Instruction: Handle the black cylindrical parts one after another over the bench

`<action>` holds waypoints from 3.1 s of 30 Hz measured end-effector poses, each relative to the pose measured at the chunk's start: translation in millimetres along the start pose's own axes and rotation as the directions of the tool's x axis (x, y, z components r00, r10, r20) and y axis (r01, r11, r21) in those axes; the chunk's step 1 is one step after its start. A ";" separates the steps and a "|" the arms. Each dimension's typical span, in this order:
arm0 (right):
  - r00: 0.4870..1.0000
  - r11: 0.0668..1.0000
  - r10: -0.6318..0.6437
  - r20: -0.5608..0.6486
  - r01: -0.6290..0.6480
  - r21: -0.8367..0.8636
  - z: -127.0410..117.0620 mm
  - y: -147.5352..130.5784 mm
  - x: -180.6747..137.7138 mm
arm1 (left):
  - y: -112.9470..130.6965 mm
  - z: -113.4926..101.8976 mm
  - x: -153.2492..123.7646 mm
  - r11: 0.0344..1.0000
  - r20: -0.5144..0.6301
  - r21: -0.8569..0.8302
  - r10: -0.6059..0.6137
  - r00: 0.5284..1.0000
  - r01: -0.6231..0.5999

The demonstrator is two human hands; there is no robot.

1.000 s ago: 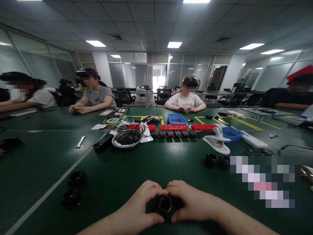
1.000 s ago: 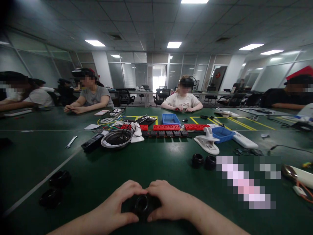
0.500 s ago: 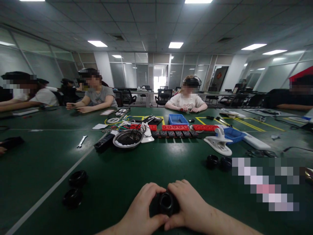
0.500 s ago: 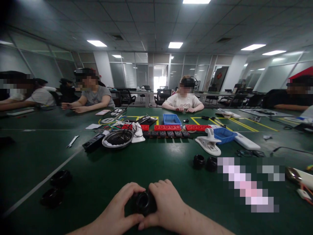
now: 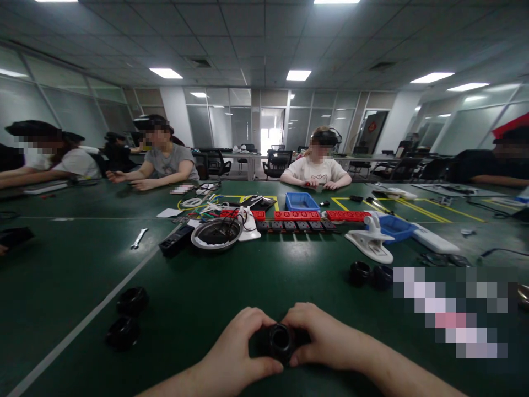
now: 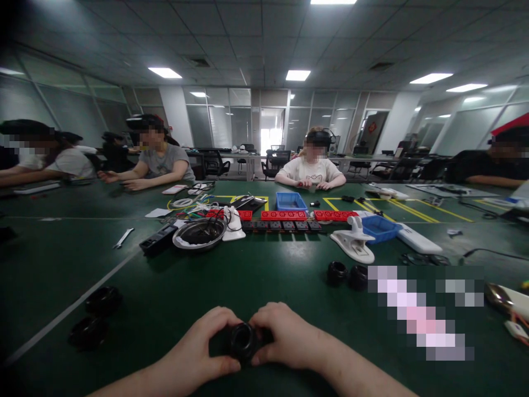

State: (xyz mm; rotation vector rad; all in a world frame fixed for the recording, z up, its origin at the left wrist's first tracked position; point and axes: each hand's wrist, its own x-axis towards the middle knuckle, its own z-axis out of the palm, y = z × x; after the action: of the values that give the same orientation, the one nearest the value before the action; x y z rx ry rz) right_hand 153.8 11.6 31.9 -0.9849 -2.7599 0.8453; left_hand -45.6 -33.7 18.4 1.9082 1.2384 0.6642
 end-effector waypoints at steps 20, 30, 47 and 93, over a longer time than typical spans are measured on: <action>0.999 0.991 -0.039 0.007 0.038 0.125 -5.4 -3.7 -2.0 | 0.0 2.8 -3.5 0.999 -0.101 0.034 0.039 0.994 -0.035; 0.968 0.975 0.199 -0.150 -0.211 -0.072 21.8 -5.7 9.4 | -0.7 7.8 -1.5 0.996 -0.136 0.077 0.045 0.990 -0.034; 0.997 0.996 -0.071 -0.001 0.071 -0.049 -0.3 2.4 -2.5 | 2.7 -3.4 -1.3 0.995 0.069 0.042 0.088 0.994 -0.091; 0.975 0.976 -0.218 0.041 0.218 0.018 1.1 14.4 2.8 | -2.9 2.2 1.8 0.998 0.138 -0.061 0.005 0.990 0.004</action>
State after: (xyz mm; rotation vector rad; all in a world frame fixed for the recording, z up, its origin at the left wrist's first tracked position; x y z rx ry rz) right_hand 159.4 22.1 23.1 -0.6519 -2.8253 0.8570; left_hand -44.7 -32.0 14.8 1.8716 1.1189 0.5542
